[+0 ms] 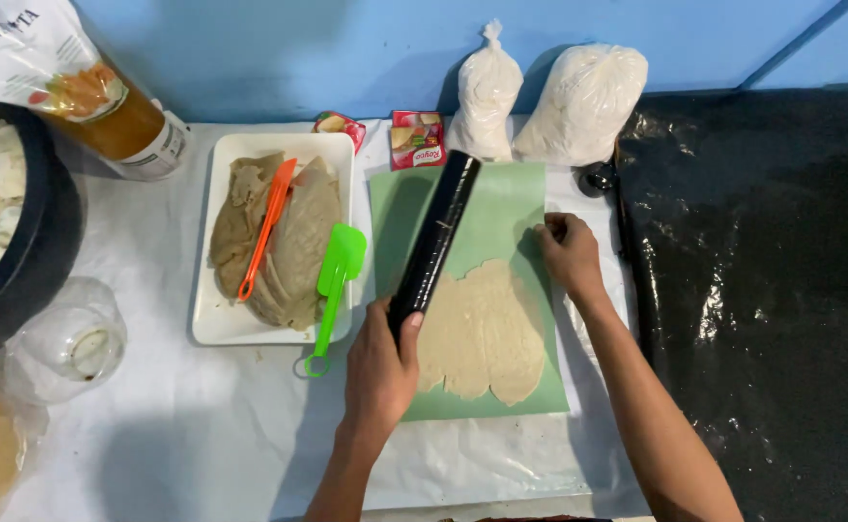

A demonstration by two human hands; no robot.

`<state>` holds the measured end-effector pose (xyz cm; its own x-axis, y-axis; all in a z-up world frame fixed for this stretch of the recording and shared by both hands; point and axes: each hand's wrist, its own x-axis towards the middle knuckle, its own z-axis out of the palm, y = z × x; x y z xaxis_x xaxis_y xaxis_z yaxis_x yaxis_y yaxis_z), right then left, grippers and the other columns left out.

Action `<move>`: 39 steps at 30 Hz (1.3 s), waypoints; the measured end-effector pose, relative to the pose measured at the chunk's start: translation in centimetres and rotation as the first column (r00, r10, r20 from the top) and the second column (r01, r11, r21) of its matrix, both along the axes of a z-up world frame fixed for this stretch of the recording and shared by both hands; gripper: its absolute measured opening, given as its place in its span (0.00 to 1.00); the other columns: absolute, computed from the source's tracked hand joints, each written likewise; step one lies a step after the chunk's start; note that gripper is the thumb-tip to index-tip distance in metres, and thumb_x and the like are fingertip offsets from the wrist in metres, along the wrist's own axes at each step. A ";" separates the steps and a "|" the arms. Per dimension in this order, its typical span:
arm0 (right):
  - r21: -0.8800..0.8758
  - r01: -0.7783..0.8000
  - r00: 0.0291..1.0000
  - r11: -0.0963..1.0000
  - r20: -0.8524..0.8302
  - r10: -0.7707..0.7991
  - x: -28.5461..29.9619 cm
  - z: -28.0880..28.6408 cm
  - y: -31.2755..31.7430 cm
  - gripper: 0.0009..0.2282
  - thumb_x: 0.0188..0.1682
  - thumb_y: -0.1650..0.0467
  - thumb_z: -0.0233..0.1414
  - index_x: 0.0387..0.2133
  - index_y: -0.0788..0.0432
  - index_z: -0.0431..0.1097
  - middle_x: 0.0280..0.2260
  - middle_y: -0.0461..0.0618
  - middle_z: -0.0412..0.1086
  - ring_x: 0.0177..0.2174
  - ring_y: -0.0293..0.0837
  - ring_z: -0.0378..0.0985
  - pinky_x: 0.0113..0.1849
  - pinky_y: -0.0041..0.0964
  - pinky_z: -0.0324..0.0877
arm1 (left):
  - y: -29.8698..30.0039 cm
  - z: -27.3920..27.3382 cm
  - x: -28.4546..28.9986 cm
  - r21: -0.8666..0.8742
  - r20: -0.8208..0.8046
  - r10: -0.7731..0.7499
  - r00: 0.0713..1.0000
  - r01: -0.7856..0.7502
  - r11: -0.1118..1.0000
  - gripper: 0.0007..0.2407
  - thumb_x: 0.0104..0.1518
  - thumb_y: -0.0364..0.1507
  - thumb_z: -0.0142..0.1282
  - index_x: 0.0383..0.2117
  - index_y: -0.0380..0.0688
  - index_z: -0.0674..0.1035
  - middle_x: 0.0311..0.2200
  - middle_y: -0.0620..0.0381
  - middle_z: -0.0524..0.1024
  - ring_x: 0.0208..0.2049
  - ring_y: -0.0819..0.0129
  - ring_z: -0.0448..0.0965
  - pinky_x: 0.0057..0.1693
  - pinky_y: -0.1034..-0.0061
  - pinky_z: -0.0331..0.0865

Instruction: Flatten pieces of dough using a rolling pin on a flat surface.

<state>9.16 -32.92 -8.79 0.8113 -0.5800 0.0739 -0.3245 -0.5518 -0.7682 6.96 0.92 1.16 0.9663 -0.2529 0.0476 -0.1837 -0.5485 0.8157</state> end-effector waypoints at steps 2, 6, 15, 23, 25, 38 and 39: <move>0.188 -0.041 0.998 0.981 0.047 0.032 -0.3 -0.9 -0.4 0.11 0.52 0.70 0.58 0.43 0.66 0.72 0.35 0.59 0.76 0.33 0.40 0.73 0.38 0.36 0.70 | 0.9 0.4 -0.6 0.023 -0.072 0.062 0.995 -0.061 0.998 0.17 0.63 0.36 0.52 0.51 0.38 0.70 0.41 0.36 0.79 0.44 0.36 0.78 0.47 0.50 0.69; 0.395 -0.024 0.998 0.918 0.067 -0.003 -2.6 0.6 0.6 0.10 0.56 0.70 0.55 0.46 0.64 0.65 0.34 0.59 0.76 0.33 0.38 0.70 0.36 0.35 0.67 | 2.1 -0.2 -1.3 0.007 -0.095 0.120 0.988 -0.120 0.993 0.21 0.62 0.33 0.53 0.56 0.32 0.64 0.43 0.30 0.76 0.44 0.34 0.76 0.47 0.49 0.68; -0.265 0.166 0.983 0.950 -0.031 -0.180 -8.4 5.5 -0.5 0.14 0.53 0.74 0.52 0.52 0.60 0.69 0.37 0.61 0.77 0.37 0.61 0.80 0.39 0.51 0.72 | 1.0 -0.6 -2.7 0.197 0.216 0.030 0.976 -0.074 0.978 0.23 0.55 0.25 0.58 0.56 0.28 0.64 0.43 0.29 0.72 0.47 0.35 0.72 0.52 0.49 0.67; -0.403 0.050 0.983 0.914 -0.140 -0.116 -9.5 8.1 2.0 0.25 0.48 0.70 0.56 0.60 0.62 0.65 0.45 0.66 0.72 0.42 0.64 0.76 0.44 0.54 0.71 | 0.5 -0.8 -2.8 0.269 0.276 0.076 0.958 -0.153 0.951 0.20 0.56 0.30 0.61 0.51 0.31 0.70 0.39 0.37 0.73 0.45 0.40 0.73 0.50 0.54 0.70; -0.450 -0.001 0.979 0.893 -0.183 -0.091 -9.7 8.4 2.7 0.25 0.49 0.67 0.58 0.60 0.63 0.65 0.47 0.68 0.71 0.45 0.66 0.74 0.46 0.55 0.70 | 0.9 -0.1 -2.7 0.280 0.318 0.083 0.944 -0.178 0.943 0.20 0.54 0.31 0.62 0.49 0.31 0.71 0.38 0.38 0.73 0.45 0.40 0.74 0.50 0.54 0.70; -0.164 -0.428 0.903 0.889 -0.049 0.426 -8.0 11.6 18.1 0.20 0.50 0.66 0.56 0.55 0.58 0.69 0.46 0.60 0.72 0.41 0.61 0.80 0.42 0.51 0.75 | 4.8 0.2 2.0 0.406 0.227 0.162 0.960 -0.245 0.880 0.10 0.60 0.28 0.57 0.43 0.36 0.75 0.40 0.43 0.76 0.44 0.44 0.78 0.47 0.55 0.72; -0.099 -0.483 0.876 0.870 -0.070 0.478 -7.5 11.1 19.1 0.22 0.50 0.64 0.56 0.57 0.57 0.67 0.42 0.59 0.73 0.38 0.60 0.81 0.40 0.51 0.76 | 4.7 0.0 2.4 0.453 0.159 0.154 0.975 -0.210 0.866 0.08 0.62 0.28 0.56 0.41 0.37 0.75 0.40 0.43 0.76 0.43 0.45 0.78 0.47 0.55 0.72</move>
<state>1.65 -13.82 2.33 0.9914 -0.1080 0.0735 -0.0285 -0.7278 -0.6852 9.40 5.66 1.21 0.9924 -0.0930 0.0805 -0.1190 -0.8909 0.4383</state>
